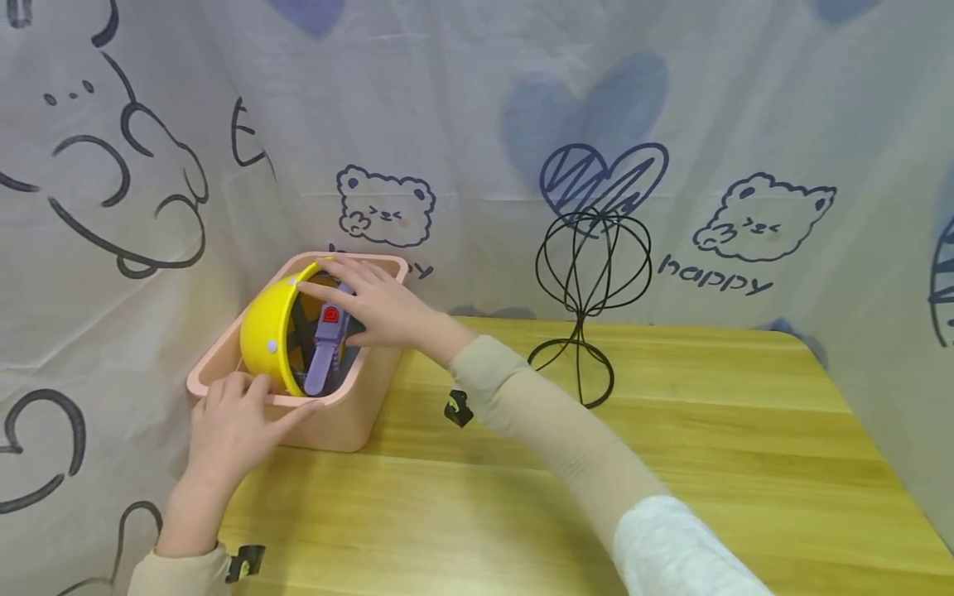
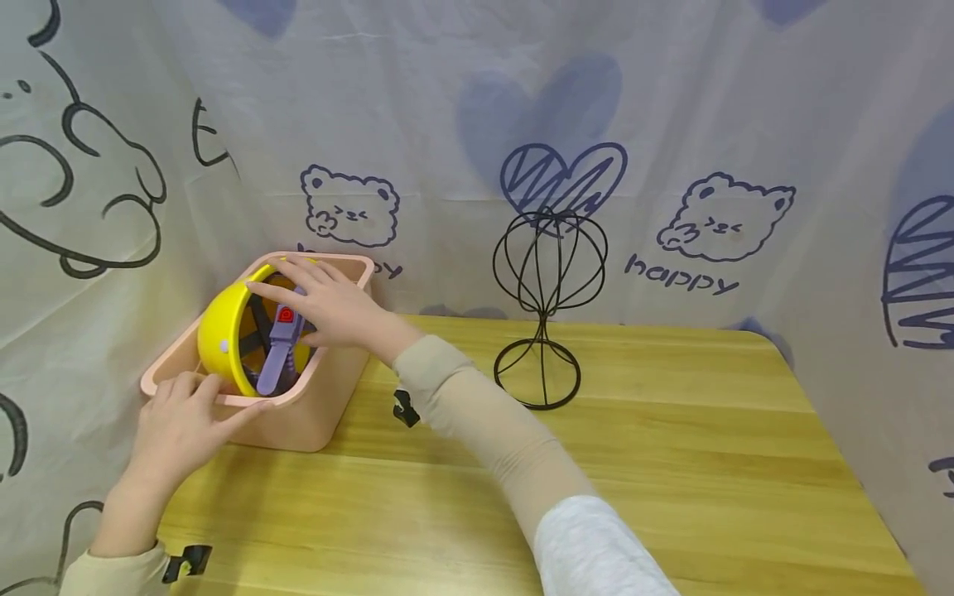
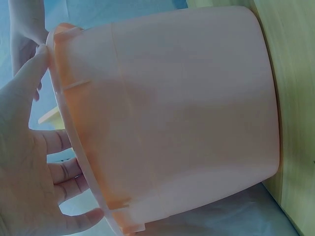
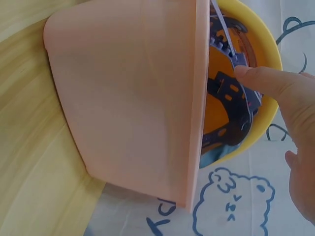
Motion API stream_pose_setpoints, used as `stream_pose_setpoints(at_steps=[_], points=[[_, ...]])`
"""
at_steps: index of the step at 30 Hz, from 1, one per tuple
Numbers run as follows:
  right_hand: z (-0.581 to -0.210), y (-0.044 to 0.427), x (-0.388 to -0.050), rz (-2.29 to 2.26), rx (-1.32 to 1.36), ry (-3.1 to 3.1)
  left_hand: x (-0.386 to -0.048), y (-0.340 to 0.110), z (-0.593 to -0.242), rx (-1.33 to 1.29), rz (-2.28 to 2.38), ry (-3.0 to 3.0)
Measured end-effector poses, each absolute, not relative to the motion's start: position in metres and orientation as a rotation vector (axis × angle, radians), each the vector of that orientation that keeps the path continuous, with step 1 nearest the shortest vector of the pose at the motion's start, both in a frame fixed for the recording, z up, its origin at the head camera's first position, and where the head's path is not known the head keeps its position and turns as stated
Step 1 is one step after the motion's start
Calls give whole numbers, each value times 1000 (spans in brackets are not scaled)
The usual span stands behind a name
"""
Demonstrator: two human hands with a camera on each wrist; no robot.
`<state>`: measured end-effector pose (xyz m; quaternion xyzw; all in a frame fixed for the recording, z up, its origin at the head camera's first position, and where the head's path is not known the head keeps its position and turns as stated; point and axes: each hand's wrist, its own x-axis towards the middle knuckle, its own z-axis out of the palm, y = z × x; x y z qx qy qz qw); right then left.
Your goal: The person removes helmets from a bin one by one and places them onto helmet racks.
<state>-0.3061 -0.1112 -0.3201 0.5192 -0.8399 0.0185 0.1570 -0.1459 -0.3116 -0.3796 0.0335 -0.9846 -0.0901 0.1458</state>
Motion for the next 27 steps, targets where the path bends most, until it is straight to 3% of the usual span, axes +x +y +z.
stream_pose_setpoints(at_steps=[27], points=[[-316,-142,-302,-249,1480,-2448,-144,-312,-386,99,-279,-2769]])
